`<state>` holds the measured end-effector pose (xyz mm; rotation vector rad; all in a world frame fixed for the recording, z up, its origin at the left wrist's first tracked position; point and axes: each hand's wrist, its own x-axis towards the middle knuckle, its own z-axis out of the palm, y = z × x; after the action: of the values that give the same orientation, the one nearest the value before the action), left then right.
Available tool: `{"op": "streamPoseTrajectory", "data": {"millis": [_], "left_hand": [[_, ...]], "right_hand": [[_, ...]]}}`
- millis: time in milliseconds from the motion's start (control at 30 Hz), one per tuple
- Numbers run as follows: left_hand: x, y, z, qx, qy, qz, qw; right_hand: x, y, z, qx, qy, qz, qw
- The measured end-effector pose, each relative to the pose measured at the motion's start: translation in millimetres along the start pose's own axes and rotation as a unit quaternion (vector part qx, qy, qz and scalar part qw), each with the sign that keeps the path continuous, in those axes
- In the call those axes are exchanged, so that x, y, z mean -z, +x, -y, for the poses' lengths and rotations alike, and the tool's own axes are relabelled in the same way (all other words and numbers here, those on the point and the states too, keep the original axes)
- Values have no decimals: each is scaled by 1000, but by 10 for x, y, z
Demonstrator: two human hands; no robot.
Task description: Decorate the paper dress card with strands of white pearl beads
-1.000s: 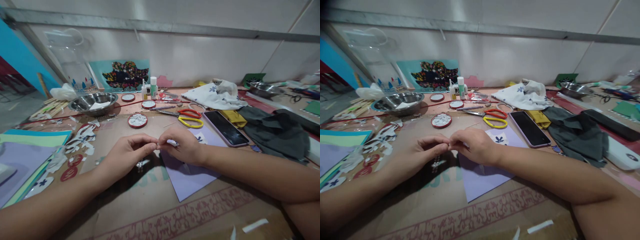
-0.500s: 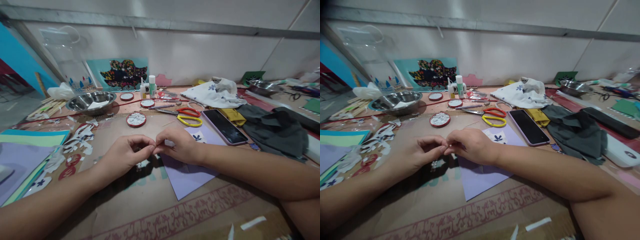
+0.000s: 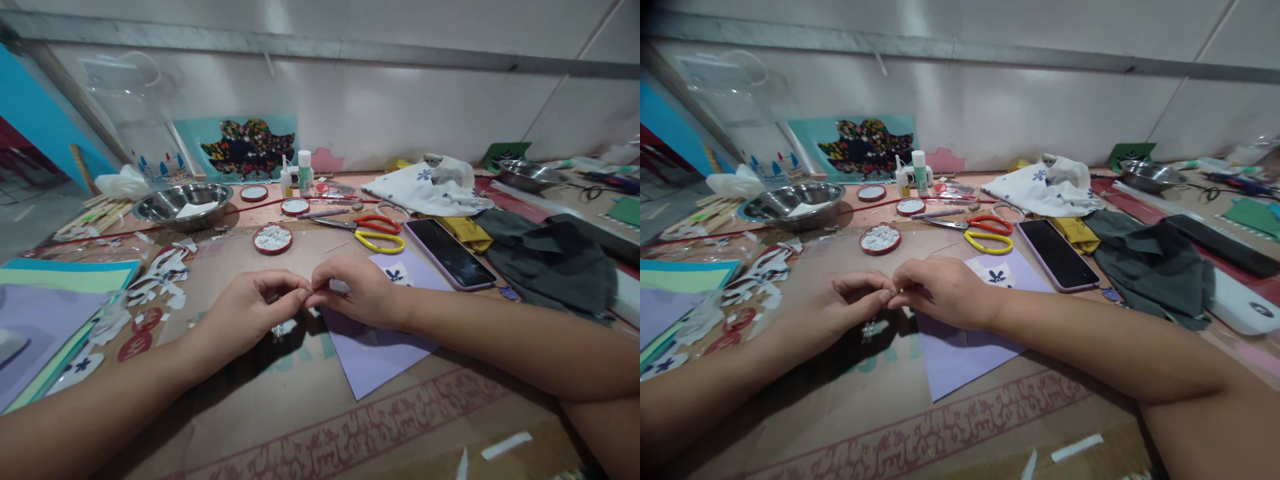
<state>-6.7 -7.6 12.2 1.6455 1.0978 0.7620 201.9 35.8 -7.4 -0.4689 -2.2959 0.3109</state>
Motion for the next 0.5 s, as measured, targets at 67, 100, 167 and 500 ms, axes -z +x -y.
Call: {"op": "streamPoseTrajectory", "data": {"millis": [67, 100, 167, 500], "left_hand": [[1, 1, 12, -1, -1, -2, 1000], [3, 3, 19, -2, 4, -4, 1000], [4, 10, 27, -6, 17, -11, 1000], [-32, 16, 15, 10, -6, -10, 1000]], "right_hand": [[2, 1, 5, 2, -1, -3, 1000], [2, 1, 6, 5, -1, -5, 1000], [2, 1, 8, 8, -2, -5, 1000], [23, -3, 31, 16, 43, 40, 998]]}}
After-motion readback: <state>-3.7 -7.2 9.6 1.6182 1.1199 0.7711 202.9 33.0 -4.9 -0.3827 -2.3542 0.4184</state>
